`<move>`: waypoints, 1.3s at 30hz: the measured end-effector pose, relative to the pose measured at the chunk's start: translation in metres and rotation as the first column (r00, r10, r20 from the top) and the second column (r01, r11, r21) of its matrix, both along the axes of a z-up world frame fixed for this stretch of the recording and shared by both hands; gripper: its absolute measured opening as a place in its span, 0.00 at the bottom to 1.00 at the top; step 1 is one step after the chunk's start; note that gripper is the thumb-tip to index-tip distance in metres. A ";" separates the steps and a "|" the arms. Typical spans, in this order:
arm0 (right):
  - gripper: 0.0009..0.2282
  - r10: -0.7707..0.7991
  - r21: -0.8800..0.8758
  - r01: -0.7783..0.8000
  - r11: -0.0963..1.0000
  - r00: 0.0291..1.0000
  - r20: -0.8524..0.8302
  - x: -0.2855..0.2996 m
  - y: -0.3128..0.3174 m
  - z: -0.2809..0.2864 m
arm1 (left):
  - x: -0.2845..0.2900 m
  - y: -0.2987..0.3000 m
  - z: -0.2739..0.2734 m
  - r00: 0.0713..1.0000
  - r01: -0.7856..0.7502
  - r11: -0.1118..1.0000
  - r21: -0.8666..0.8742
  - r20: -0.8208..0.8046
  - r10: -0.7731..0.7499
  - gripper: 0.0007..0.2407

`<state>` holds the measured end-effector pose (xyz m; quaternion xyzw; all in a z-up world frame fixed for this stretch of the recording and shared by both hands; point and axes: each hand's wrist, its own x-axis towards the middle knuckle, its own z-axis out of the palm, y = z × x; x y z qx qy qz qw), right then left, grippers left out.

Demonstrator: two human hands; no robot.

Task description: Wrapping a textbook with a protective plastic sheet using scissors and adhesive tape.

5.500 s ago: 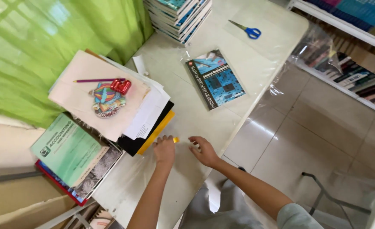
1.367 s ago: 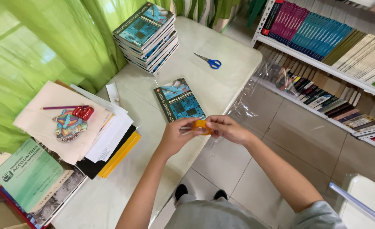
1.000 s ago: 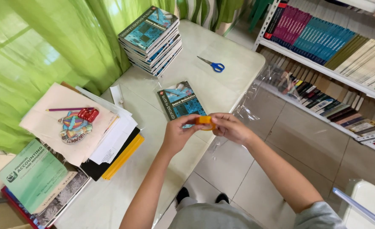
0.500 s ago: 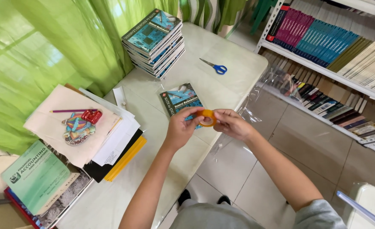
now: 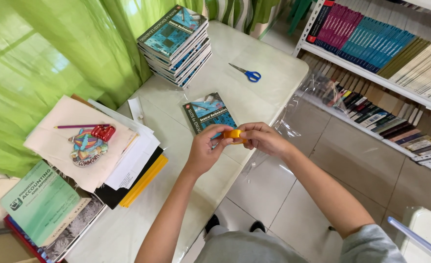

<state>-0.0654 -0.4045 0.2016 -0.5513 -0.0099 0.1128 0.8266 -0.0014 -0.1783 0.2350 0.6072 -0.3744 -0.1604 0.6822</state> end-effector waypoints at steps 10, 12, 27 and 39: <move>0.11 -0.246 -0.116 0.223 0.968 0.933 -0.261 0.019 0.024 -0.015 | -0.014 -0.018 -0.054 0.764 -0.506 0.862 -0.034 0.446 0.466 0.13; 0.12 -0.237 0.040 0.267 0.963 0.906 -0.351 0.023 0.028 -0.020 | -0.018 -0.024 -0.068 0.690 -0.553 0.830 -0.071 0.520 0.504 0.13; 0.08 0.057 -0.305 -0.071 0.950 0.997 -0.054 0.020 -0.010 -0.019 | 0.013 0.010 -0.030 0.995 0.070 0.976 0.206 -0.080 -0.055 0.17; 0.07 0.000 -0.132 -0.001 0.991 1.000 -0.003 0.023 -0.004 -0.030 | 0.001 0.009 -0.006 0.970 -0.106 0.952 0.287 0.240 0.036 0.14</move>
